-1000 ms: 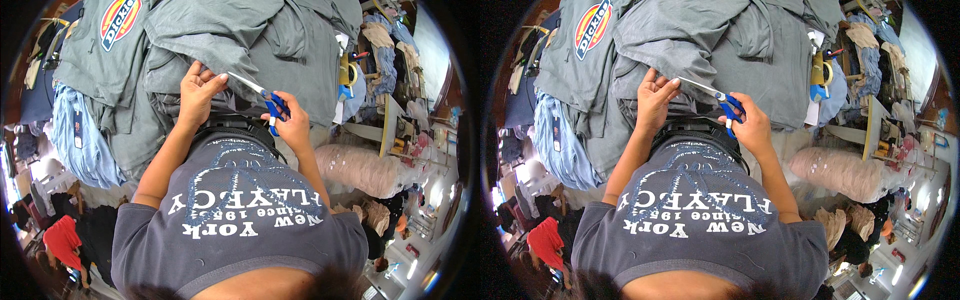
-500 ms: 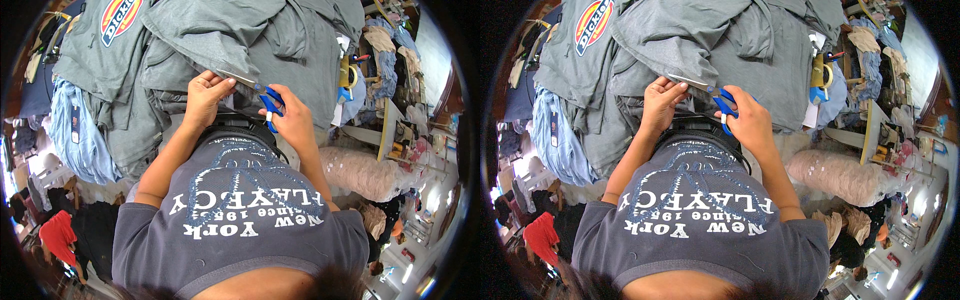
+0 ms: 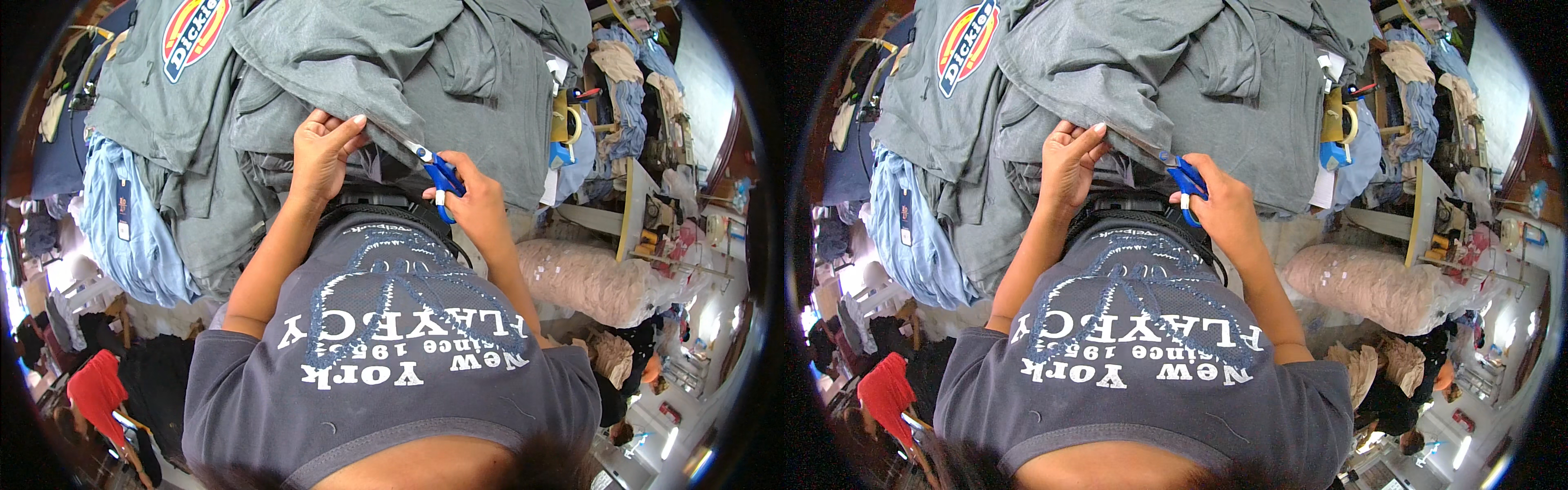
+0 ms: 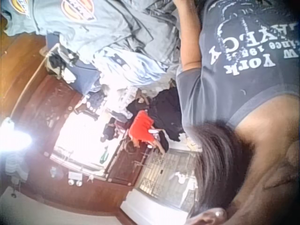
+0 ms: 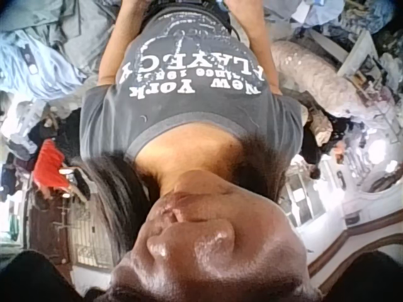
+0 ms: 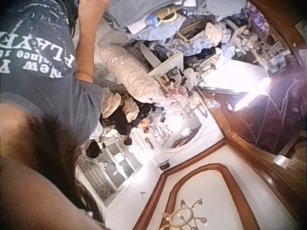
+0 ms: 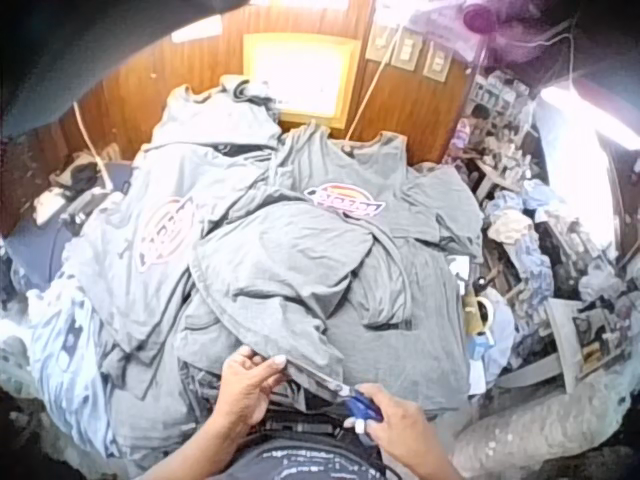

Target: The person trims loose threads from grey t-shirts using scissors, folds them, and places them onto a stack on the workspace.

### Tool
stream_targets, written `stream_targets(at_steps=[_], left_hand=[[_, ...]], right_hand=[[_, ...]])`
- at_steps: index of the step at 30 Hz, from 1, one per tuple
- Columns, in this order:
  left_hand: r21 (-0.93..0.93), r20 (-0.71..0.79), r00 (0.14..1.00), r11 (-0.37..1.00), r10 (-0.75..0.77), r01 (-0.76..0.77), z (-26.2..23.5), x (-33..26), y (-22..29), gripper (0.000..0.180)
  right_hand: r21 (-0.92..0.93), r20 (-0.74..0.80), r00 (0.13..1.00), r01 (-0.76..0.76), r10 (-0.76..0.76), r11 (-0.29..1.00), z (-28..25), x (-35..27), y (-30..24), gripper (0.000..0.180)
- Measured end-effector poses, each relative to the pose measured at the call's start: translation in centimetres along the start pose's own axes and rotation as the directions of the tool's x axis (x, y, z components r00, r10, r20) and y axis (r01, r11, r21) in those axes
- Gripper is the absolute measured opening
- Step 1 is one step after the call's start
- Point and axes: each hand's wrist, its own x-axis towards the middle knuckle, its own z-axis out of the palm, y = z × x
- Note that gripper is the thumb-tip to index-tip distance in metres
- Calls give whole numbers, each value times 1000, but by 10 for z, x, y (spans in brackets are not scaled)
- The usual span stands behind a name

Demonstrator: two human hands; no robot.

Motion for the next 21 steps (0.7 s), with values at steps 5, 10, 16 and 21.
stream_targets(at_steps=[5,10,16,21], left_hand=[[36,36,998,998,59,-61,1,-1,2,35],[65,57,996,995,67,-71,-2,0,2,36],[76,57,996,995,65,-69,-5,2,2,35],[53,39,999,998,35,-37,-5,3,4,35]], right_hand=[[-27,-114,992,59,-61,998,10,2,2,45],[-117,-100,991,77,-89,990,12,11,-3,48],[-83,-85,990,102,-109,991,16,19,-8,46],[38,-47,996,76,-74,996,19,17,7,42]])
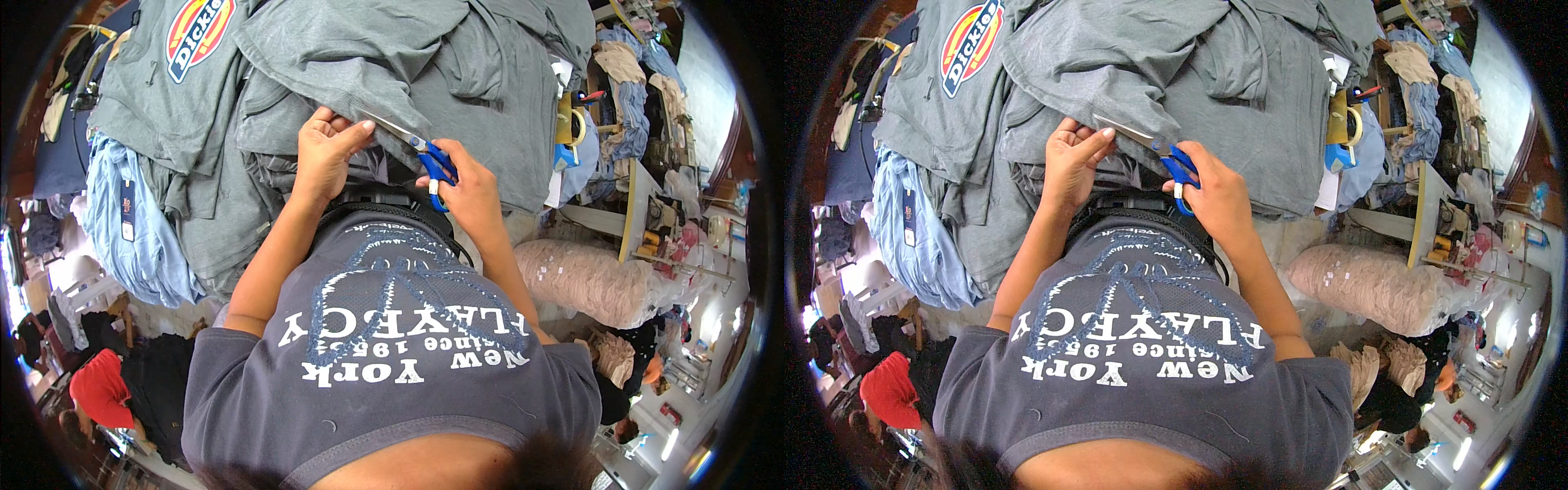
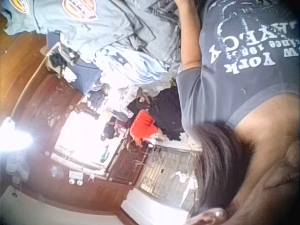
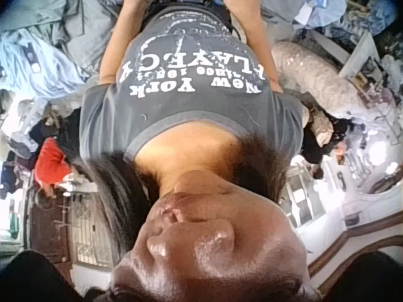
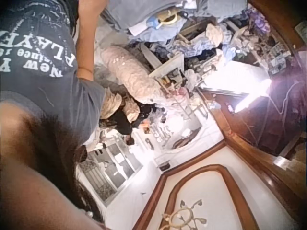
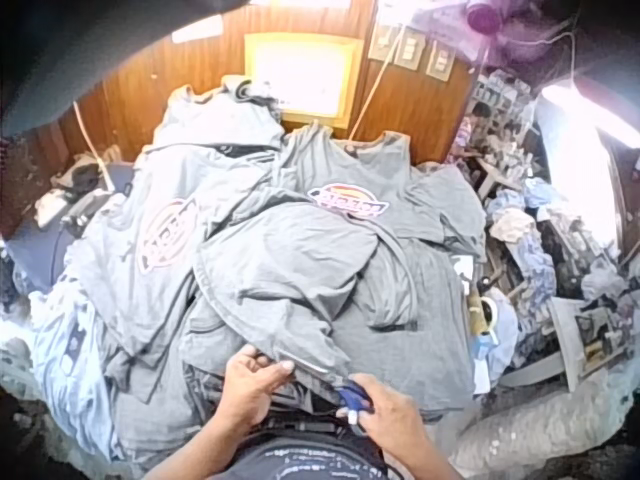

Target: The person trims loose threads from grey t-shirts using scissors, folds them, and places them onto a stack on the workspace.

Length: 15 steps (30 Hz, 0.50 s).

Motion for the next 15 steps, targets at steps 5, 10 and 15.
stream_targets(at_steps=[5,10,15], left_hand=[[20,-25,1000,1000,-18,18,-9,6,5,33],[10,1,1000,1000,-6,6,-10,7,3,34],[15,10,1000,1000,-8,8,-11,9,4,34]], right_hand=[[-96,11,999,-36,37,995,-4,-7,-4,41],[-137,-39,999,-28,23,990,-1,0,-15,44],[-146,-12,999,-33,31,989,2,13,-23,47]])
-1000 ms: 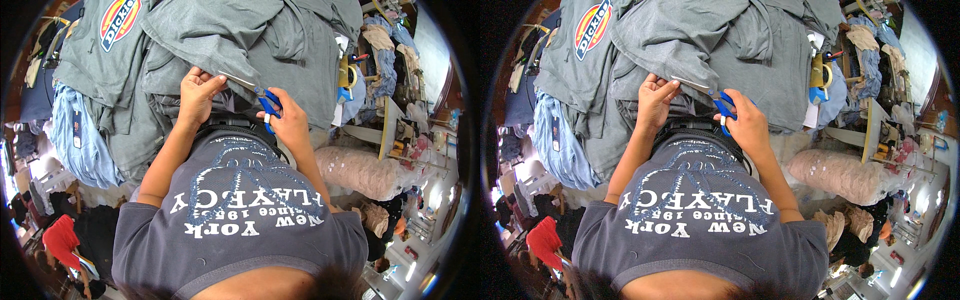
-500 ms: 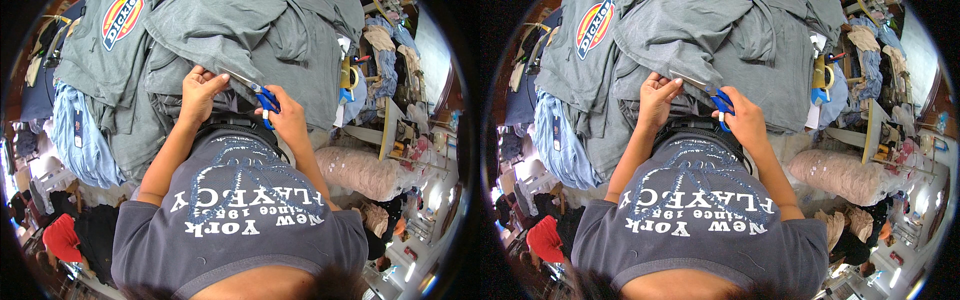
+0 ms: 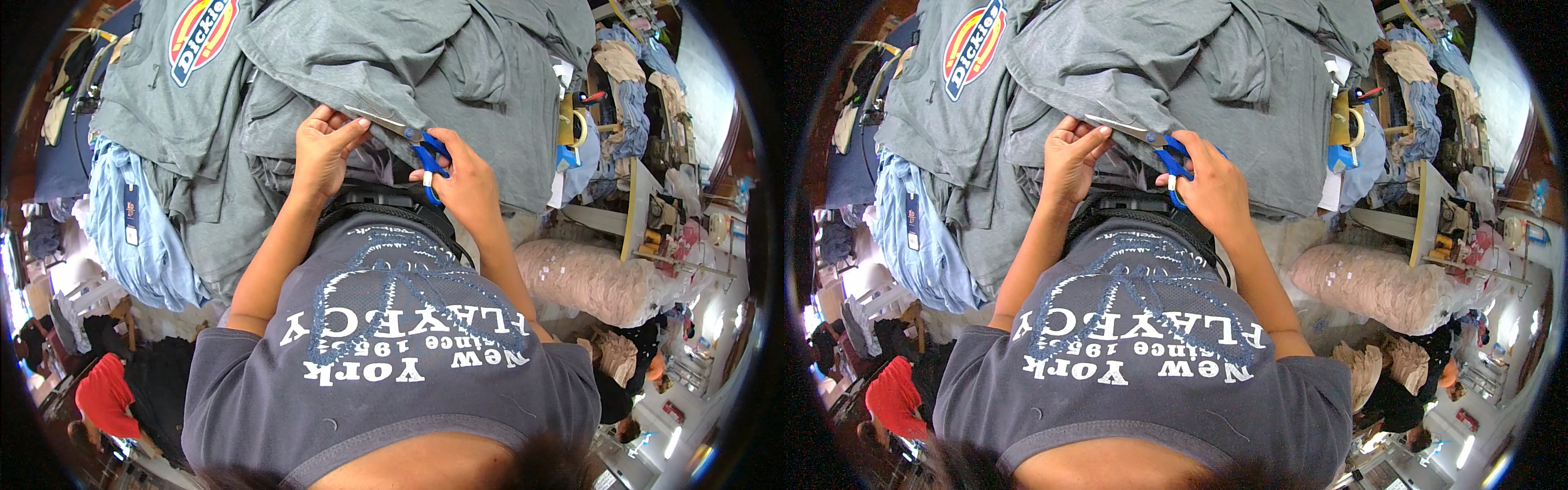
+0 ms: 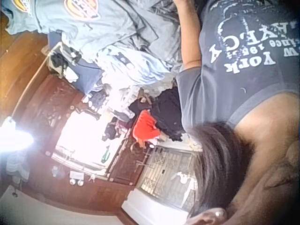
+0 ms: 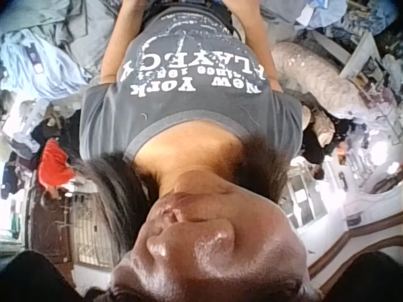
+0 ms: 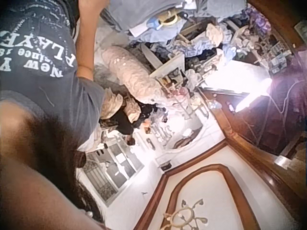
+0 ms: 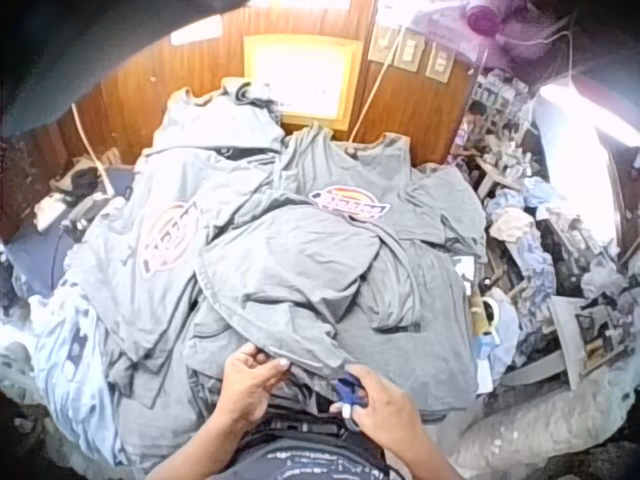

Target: The person trims loose threads from grey t-shirts using scissors, folds them, and places them onto a stack on the workspace.

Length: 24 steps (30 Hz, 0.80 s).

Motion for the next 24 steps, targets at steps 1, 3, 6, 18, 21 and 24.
stream_targets(at_steps=[1,3,6,18,21,24], left_hand=[[2,1,1000,1000,-1,1,0,0,1,34],[1,5,1000,1000,-8,8,0,0,2,34],[-27,2,1000,999,-24,24,2,0,6,32],[-19,-11,1000,1000,-8,7,-8,9,7,27],[-14,-3,1000,1000,-8,8,-7,9,9,29],[-4,-5,1000,1000,-25,25,-4,8,13,30]], right_hand=[[16,-6,1000,4,-4,1000,1,1,0,45],[42,-20,1000,25,-24,999,3,1,2,43],[66,-26,999,44,-42,997,4,-2,8,39],[-21,-14,1000,-14,14,1000,6,7,-6,45],[18,-25,999,22,-22,1000,8,11,-7,42],[70,-23,999,33,-31,997,8,8,-3,39]])
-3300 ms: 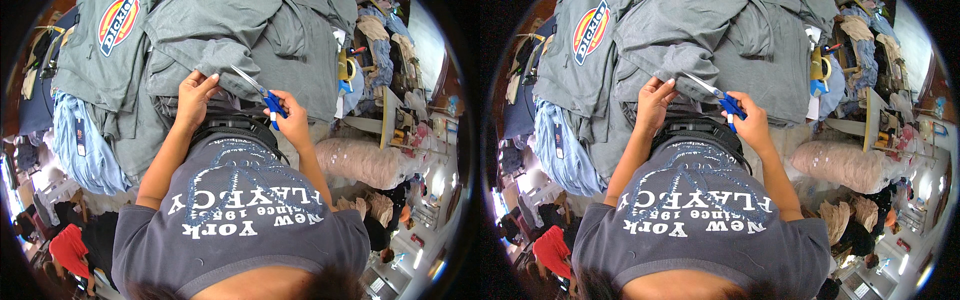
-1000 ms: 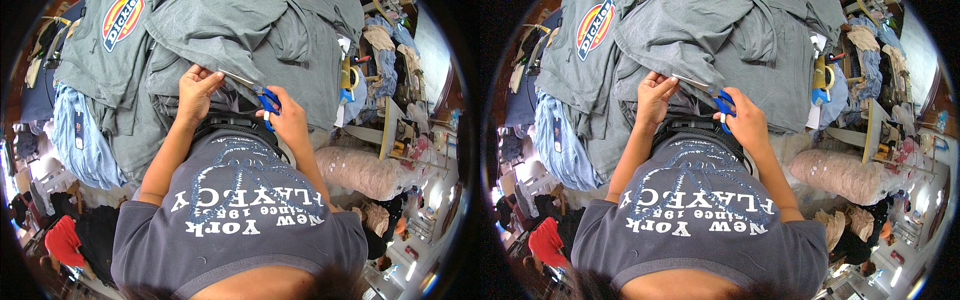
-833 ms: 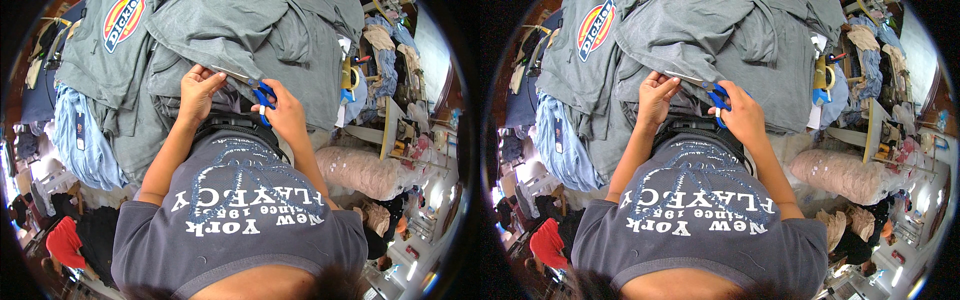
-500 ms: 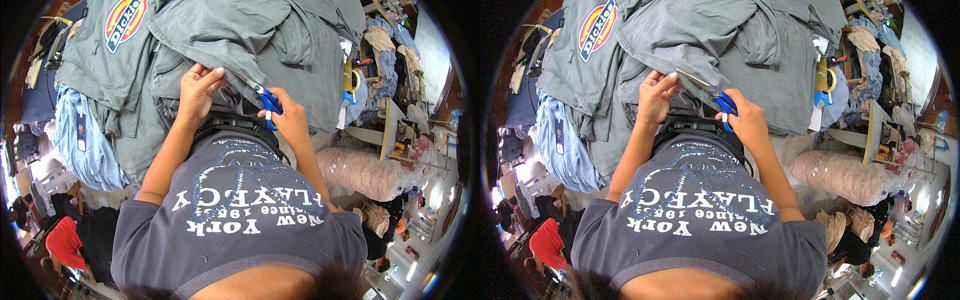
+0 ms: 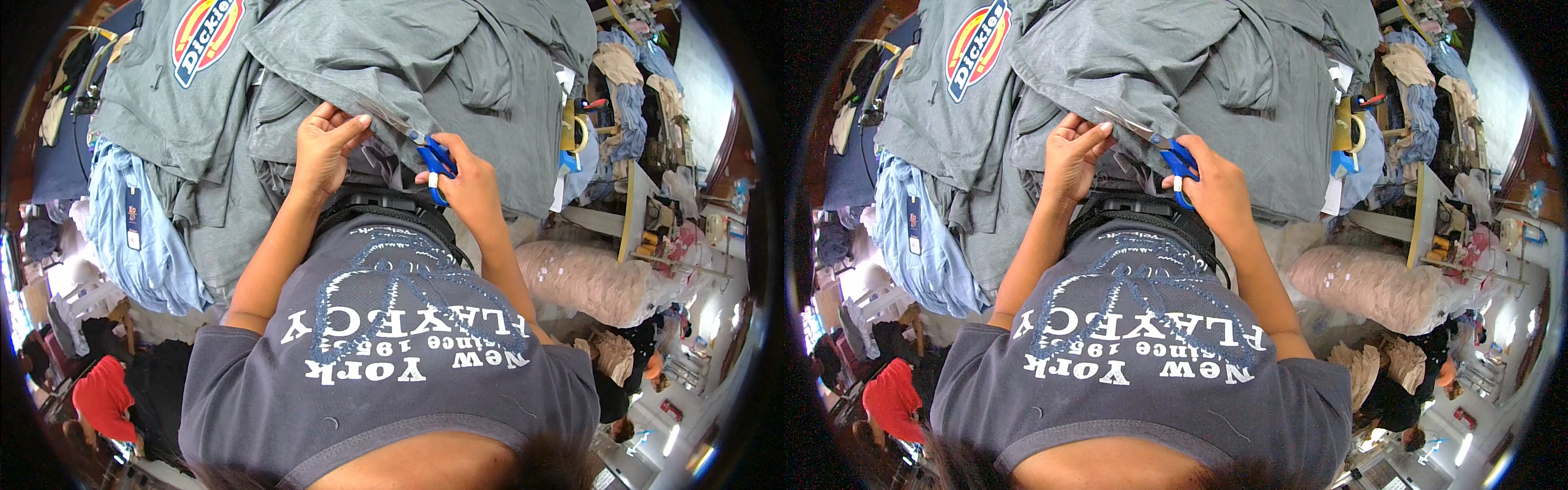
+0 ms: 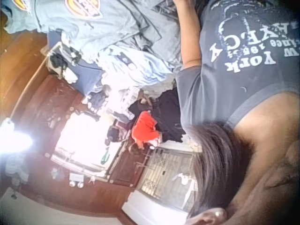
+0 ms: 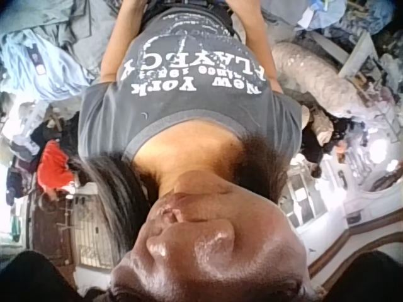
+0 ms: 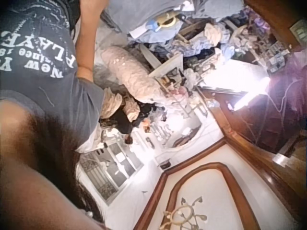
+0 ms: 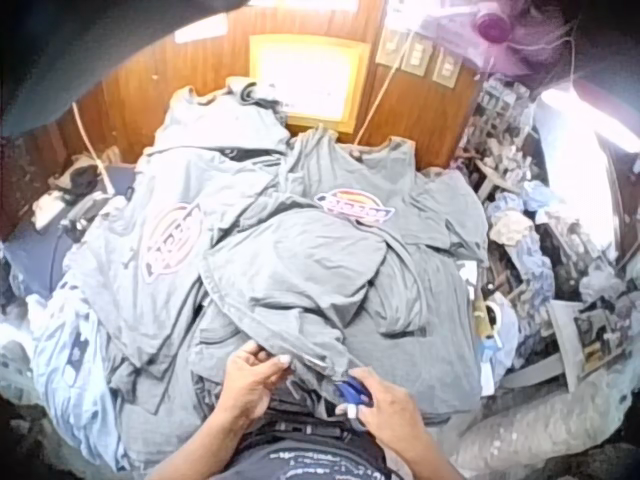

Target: The person trims loose threads from grey t-shirts using scissors, folds them, and places them onto a stack on the workspace.

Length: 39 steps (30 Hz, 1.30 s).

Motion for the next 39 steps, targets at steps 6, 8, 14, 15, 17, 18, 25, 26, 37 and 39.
stream_targets(at_steps=[6,8,14,15,17,18,25,26,37,39], left_hand=[[2,15,1000,1000,-8,8,-3,3,-4,31],[6,21,1000,1000,-4,4,-5,4,-6,31],[3,39,999,1000,-10,10,-6,3,-6,31],[-3,36,999,1000,-14,14,-6,3,-6,30],[-15,28,999,1000,-20,20,-6,3,-5,30],[-40,16,999,999,-29,30,-7,4,-4,28],[-54,-19,1000,998,12,-13,-17,13,0,25],[-42,-15,1000,999,12,-13,-16,13,0,25],[-11,-13,1000,1000,7,-8,-14,11,2,25],[-4,-1,1000,1000,6,-6,-15,12,0,25]], right_hand=[[-57,13,998,-59,60,997,0,-4,-1,41],[-88,-29,999,-34,31,996,3,1,-7,43],[-98,-62,998,19,-25,995,7,12,-18,48],[-64,-58,998,22,-26,998,8,12,-16,47],[5,-47,998,29,-29,1000,9,10,-9,46],[-26,-20,1000,5,-5,1000,8,9,-6,44],[-117,-3,1000,-11,11,993,9,6,-7,43],[-122,-23,1000,2,-5,993,10,8,-11,44],[-38,11,1000,11,-10,999,17,16,-6,42],[-39,20,1000,-21,21,999,16,12,-5,42]])
